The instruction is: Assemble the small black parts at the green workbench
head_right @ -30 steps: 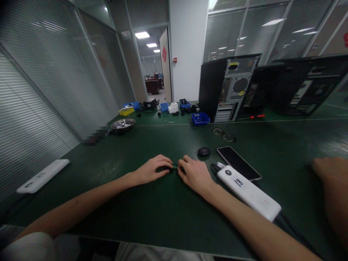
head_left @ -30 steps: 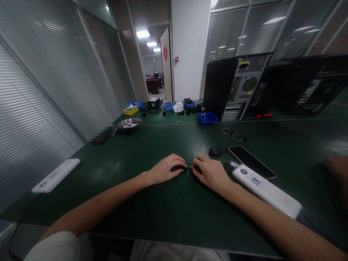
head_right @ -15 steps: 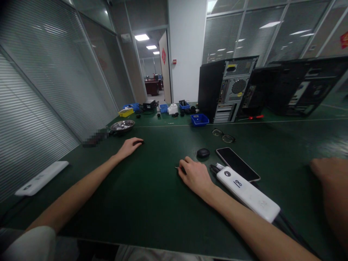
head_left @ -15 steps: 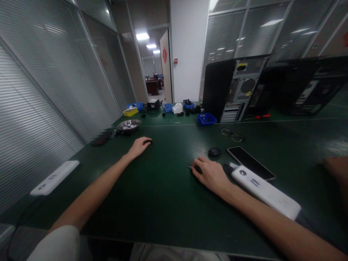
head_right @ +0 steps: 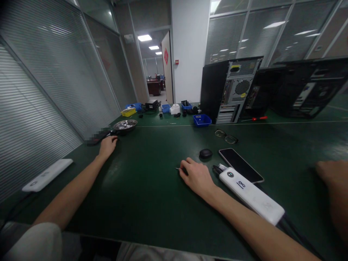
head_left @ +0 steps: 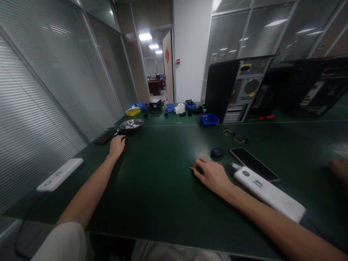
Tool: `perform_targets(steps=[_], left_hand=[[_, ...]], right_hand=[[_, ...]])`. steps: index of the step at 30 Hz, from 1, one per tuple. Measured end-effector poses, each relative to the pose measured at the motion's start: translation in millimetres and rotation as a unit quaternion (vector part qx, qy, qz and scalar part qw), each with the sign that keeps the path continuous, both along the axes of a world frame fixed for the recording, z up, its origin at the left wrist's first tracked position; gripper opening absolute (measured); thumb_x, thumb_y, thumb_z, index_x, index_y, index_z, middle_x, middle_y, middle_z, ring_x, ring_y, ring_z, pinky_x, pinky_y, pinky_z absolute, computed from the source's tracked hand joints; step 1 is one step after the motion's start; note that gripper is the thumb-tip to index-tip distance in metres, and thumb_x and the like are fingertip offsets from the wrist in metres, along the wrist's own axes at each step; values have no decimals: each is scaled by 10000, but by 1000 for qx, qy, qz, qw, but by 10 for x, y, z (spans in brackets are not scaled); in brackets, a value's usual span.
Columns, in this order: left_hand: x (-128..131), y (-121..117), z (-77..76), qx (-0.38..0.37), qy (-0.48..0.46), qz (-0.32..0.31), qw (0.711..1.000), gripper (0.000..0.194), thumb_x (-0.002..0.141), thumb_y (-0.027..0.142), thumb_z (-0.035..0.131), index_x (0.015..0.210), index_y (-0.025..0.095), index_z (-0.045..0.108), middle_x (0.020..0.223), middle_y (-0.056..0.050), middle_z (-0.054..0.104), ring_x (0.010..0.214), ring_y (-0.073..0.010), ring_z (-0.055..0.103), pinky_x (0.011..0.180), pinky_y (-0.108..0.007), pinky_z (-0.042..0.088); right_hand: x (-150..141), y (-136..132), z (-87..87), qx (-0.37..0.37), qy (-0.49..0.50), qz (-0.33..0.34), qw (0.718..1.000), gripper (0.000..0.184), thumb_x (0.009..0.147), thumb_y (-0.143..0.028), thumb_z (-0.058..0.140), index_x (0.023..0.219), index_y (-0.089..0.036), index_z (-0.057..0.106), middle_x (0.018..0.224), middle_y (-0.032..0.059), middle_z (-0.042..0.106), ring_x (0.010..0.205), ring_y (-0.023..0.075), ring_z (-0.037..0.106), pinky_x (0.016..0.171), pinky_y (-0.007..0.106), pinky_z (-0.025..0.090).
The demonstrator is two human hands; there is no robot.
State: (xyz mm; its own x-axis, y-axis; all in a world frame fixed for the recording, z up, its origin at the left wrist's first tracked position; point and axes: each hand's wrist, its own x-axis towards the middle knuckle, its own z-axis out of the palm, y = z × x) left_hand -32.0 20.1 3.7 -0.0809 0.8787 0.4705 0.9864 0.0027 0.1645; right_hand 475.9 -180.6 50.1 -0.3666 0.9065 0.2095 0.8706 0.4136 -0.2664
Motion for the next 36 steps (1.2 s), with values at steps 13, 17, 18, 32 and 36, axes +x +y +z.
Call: perform_targets(steps=[13, 17, 18, 32, 36], left_hand=[[144, -123, 113, -12, 26, 35, 999, 375, 939, 240, 446, 1169, 154, 729, 1160, -150, 680, 1110, -313, 581, 991, -419, 460], [174, -154, 120, -7, 22, 64, 998, 378, 957, 277, 439, 1174, 149, 721, 1097, -159, 684, 1057, -327, 588, 928, -434, 480], [177, -160, 121, -5, 21, 69, 997, 373, 958, 283, 439, 1152, 149, 728, 1093, -162, 680, 1062, -332, 581, 916, -433, 484], [179, -141, 121, 1, 40, 94, 995, 319, 939, 309, 481, 1019, 138, 738, 1107, -183, 665, 1060, -337, 572, 908, -433, 479], [156, -160, 128, -11, -3, 104, 994, 292, 912, 336, 553, 1062, 162, 733, 1078, -149, 704, 1029, -302, 615, 872, -387, 493]], right_hand=[[-6, 10, -7, -12, 6, 2, 1000, 200, 1000, -374, 489, 996, -242, 639, 1026, 22, 630, 801, 153, 633, 651, 264, 414], [-5, 14, -6, -14, 4, 4, 1000, 211, 1001, -384, 484, 996, -239, 637, 1023, 24, 631, 800, 155, 630, 654, 260, 412], [-4, 14, -4, -14, 3, 3, 1000, 212, 1000, -385, 485, 995, -237, 636, 1022, 25, 632, 798, 156, 629, 653, 259, 410], [-9, 10, 17, -21, 5, 3, 1000, 214, 998, -387, 484, 997, -236, 635, 1025, 27, 634, 781, 151, 621, 636, 256, 404], [-13, 16, 24, -26, 0, 1, 1000, 217, 996, -389, 485, 999, -238, 640, 1023, 27, 636, 782, 152, 625, 641, 258, 409]])
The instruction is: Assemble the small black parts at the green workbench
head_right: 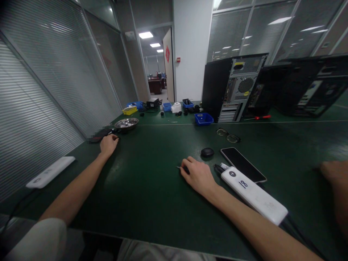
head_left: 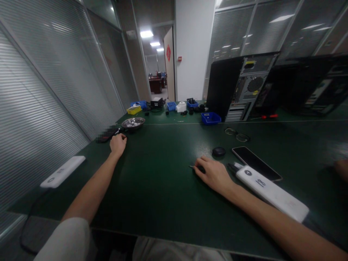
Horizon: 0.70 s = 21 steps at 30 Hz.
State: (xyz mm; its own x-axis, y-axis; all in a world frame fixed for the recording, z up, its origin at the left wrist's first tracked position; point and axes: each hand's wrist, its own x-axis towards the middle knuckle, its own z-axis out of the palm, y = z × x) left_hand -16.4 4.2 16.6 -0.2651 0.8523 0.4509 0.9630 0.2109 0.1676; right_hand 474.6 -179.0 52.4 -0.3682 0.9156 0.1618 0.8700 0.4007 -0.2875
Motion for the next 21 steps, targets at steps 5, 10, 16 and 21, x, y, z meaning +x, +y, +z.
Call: perform_targets(steps=[5, 10, 16, 21], left_hand=[[141, -47, 77, -5, -18, -51, 998, 256, 911, 377, 596, 1019, 217, 764, 1032, -93, 741, 966, -278, 655, 847, -361, 486], [898, -214, 184, -6, -85, -227, 970, 265, 920, 422, 613, 1004, 224, 767, 963, -62, 736, 861, -229, 651, 769, -330, 474], [2134, -886, 196, -127, -220, -550, 796, 248, 911, 403, 666, 995, 176, 722, 1005, -58, 701, 815, -154, 603, 729, -280, 461], [2479, -1243, 230, -175, -240, -603, 740, 221, 919, 371, 670, 968, 157, 693, 1011, -60, 669, 781, -131, 566, 694, -264, 433]], right_hand=[[-2, 5, -32, 13, -3, -2, 1000, 208, 995, -384, 489, 992, -242, 642, 1016, 23, 637, 797, 156, 631, 646, 260, 397], [4, 6, -40, 14, -1, -4, 1000, 205, 993, -386, 495, 992, -239, 637, 1017, 24, 638, 783, 153, 627, 644, 262, 394], [-3, 6, -35, 10, 6, -13, 1000, 212, 990, -394, 498, 982, -237, 640, 1002, 24, 649, 795, 159, 633, 655, 267, 394], [-24, -1, -51, 23, 20, -26, 999, 196, 977, -386, 512, 968, -238, 641, 978, 17, 656, 775, 156, 617, 643, 267, 372]])
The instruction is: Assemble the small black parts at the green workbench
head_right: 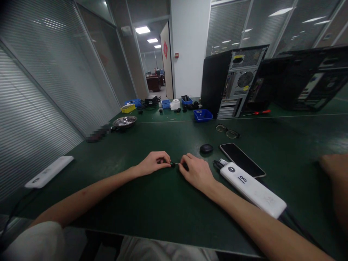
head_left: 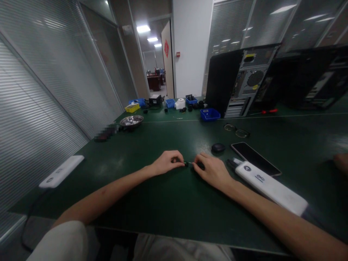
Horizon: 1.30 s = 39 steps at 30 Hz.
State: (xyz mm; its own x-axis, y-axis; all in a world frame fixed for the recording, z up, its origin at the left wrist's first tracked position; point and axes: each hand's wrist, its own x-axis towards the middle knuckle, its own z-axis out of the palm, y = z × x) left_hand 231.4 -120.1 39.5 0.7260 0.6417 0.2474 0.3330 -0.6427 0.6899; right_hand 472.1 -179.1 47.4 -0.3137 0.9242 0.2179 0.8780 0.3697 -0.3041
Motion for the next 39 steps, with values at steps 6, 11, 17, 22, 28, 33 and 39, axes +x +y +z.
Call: perform_targets(steps=[6, 11, 17, 22, 28, 33, 39], left_hand=[[-22, 5, 20, 0, 17, 22, 1000, 220, 933, 345, 657, 1060, 169, 685, 932, -34, 665, 725, -121, 537, 654, -254, 402], [-29, 4, 27, 11, 18, 11, 1000, 261, 929, 321, 664, 1146, 180, 695, 981, -54, 677, 759, -133, 566, 681, -262, 439], [-42, 26, 31, 10, -11, -19, 1000, 218, 936, 296, 657, 1107, 183, 730, 1069, -72, 706, 926, -171, 643, 837, -305, 497], [-48, 43, -8, 21, -41, -29, 998, 186, 926, 280, 670, 1061, 180, 750, 1080, -71, 719, 987, -175, 666, 914, -320, 504], [-54, 37, 0, 10, -61, -24, 998, 189, 929, 258, 665, 1079, 174, 742, 1084, -67, 721, 994, -170, 673, 915, -319, 515], [-48, 0, 21, 52, -33, -37, 997, 207, 951, 251, 633, 1120, 180, 729, 1107, -74, 704, 1021, -170, 660, 931, -328, 512], [-25, -39, 31, 94, -9, -72, 993, 225, 969, 265, 604, 1144, 176, 715, 1122, -87, 693, 1074, -183, 643, 967, -342, 504]], right_hand=[[-14, -15, -13, 7, 35, 2, 999, 207, 974, -389, 508, 936, -233, 639, 958, 10, 658, 769, 149, 605, 652, 266, 364], [-22, -20, -25, 6, 37, 11, 999, 193, 968, -392, 523, 930, -242, 638, 950, 3, 654, 778, 155, 606, 642, 267, 354], [-22, -23, -28, 2, 39, 47, 998, 190, 996, -384, 492, 983, -242, 618, 978, 6, 639, 767, 144, 595, 647, 268, 368], [-13, -23, -56, 10, 41, 69, 997, 187, 1012, -371, 473, 989, -235, 600, 969, 11, 628, 752, 149, 591, 649, 277, 377], [-7, -13, -60, 12, 82, 80, 993, 191, 1025, -365, 458, 999, -232, 593, 980, 16, 625, 746, 145, 588, 668, 277, 404], [-30, -13, -54, 22, 47, 75, 996, 187, 1014, -369, 478, 991, -230, 601, 972, 21, 627, 756, 152, 596, 664, 275, 399], [-92, -45, -35, 32, 24, 98, 994, 192, 1030, -354, 453, 1009, -225, 594, 981, 19, 620, 748, 143, 593, 644, 267, 382]])
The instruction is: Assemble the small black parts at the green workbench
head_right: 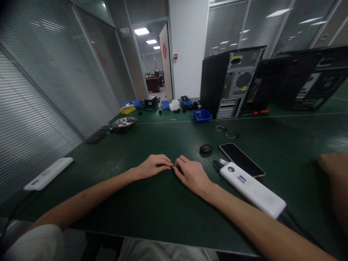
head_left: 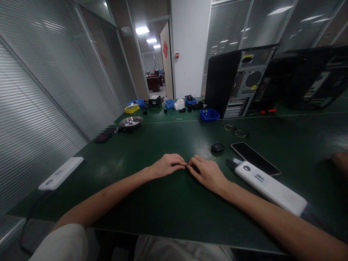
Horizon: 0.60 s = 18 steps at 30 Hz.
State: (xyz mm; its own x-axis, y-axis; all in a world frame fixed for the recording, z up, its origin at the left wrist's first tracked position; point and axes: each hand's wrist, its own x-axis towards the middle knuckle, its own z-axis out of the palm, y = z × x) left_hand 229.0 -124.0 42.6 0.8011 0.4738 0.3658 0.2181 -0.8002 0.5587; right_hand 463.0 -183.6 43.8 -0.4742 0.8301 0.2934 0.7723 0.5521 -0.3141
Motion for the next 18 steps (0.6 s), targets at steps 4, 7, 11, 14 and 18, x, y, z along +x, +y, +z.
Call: perform_targets(steps=[4, 7, 11, 14, 18], left_hand=[[5, 2, 16, 1, -8, 6, 1000, 236, 971, 270, 602, 1165, 179, 702, 1114, -86, 685, 1056, -182, 640, 961, -342, 501], [-5, 4, 25, -4, 5, 13, 1000, 267, 972, 269, 602, 1215, 194, 681, 1110, -79, 670, 1028, -177, 629, 926, -329, 503], [-10, 7, 10, 8, 38, 28, 999, 359, 983, 268, 580, 1338, 240, 617, 1129, -77, 644, 1027, -186, 606, 908, -334, 493], [2, 10, -13, 28, 67, 31, 997, 403, 991, 269, 557, 1393, 270, 576, 1143, -79, 619, 1048, -196, 584, 915, -342, 482], [10, 15, -27, 48, 100, 33, 993, 419, 1013, 275, 506, 1430, 290, 539, 1151, -81, 595, 1061, -202, 562, 904, -345, 479]], right_hand=[[-4, -4, -7, 2, 13, -9, 1000, 201, 1036, -365, 448, 1042, -223, 590, 997, 23, 622, 754, 140, 595, 643, 265, 384], [7, 10, -14, 7, 11, -21, 1000, 214, 1039, -374, 440, 1053, -225, 592, 1011, 27, 624, 764, 144, 599, 638, 267, 379], [34, 46, -27, 14, -8, -44, 999, 217, 1039, -381, 435, 1041, -235, 595, 1009, 22, 631, 749, 146, 601, 617, 267, 355], [48, 75, -44, 15, -35, -64, 997, 210, 1032, -384, 445, 1029, -240, 597, 1009, 17, 636, 741, 149, 604, 592, 273, 328], [49, 86, -34, 18, -75, -74, 994, 210, 1026, -368, 446, 1007, -237, 609, 1023, 25, 632, 736, 146, 605, 569, 279, 295]])
